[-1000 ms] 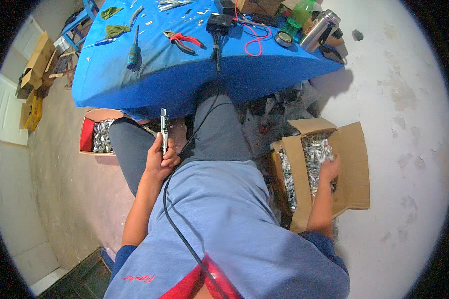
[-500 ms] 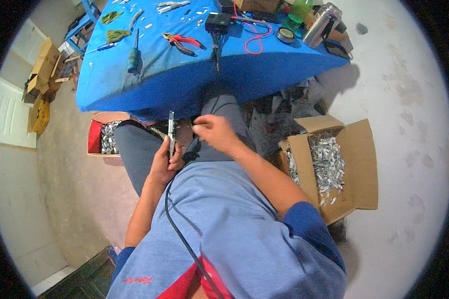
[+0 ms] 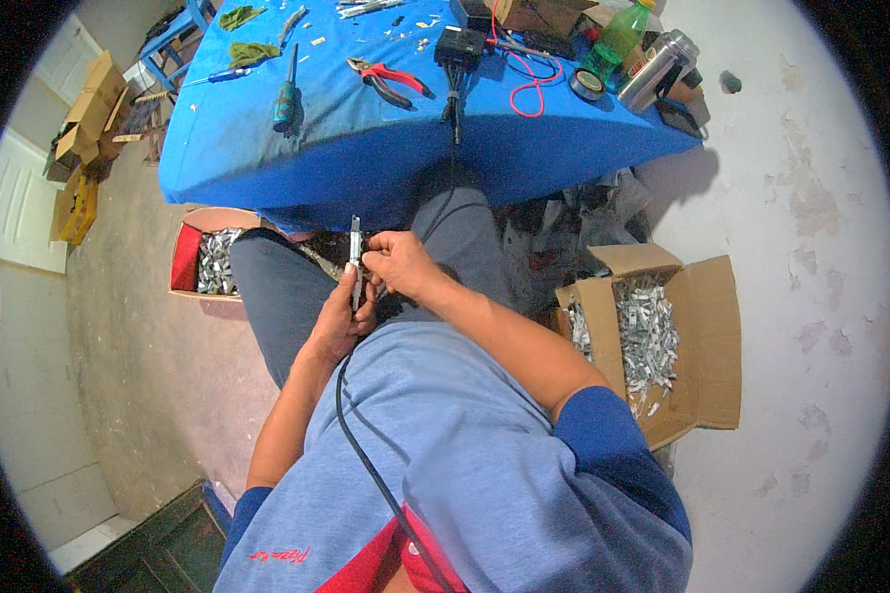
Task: The person uses a screwdriver to tighten components on a small metal housing, fits a circular piece into the end by hand, and uses pliers to secure parts. They pick up and handle additional metal components and wires from a table.
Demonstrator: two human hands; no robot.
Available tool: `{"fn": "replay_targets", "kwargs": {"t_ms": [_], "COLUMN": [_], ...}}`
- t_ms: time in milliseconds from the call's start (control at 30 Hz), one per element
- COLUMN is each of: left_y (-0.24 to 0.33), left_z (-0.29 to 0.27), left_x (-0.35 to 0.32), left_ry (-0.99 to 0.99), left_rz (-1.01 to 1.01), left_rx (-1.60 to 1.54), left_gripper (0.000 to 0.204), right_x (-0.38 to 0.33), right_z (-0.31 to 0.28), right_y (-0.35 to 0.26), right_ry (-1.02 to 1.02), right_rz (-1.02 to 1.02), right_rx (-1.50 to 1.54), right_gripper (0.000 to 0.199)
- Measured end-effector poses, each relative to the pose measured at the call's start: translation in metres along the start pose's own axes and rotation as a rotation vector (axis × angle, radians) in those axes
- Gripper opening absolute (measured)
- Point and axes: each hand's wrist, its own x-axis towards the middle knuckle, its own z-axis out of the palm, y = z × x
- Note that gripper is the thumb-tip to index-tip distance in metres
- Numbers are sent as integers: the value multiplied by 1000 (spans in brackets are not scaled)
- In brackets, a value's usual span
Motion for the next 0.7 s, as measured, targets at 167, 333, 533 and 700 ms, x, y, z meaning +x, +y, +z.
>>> {"fn": "replay_targets", "kwargs": {"t_ms": [167, 333, 533, 700], "left_y": [2, 3, 2, -4], "left_z": [1, 4, 7, 12], "left_x": [1, -3, 1, 7], "left_ry": [7, 73, 23, 53], "left_rz": [26, 18, 31, 43], "left_rx": [103, 131, 181, 353], "left_gripper": [53, 52, 53, 55], "right_x": [4, 3, -1, 6], "right_z": [-3, 2, -4, -10], "right_y": [-4, -4, -2, 19], "right_ry": [-21, -14, 26, 69], "right_rz": [-9, -8, -21, -70], "right_rx": [-15, -29, -54, -43], "right_gripper": [19, 16, 15, 16]}}
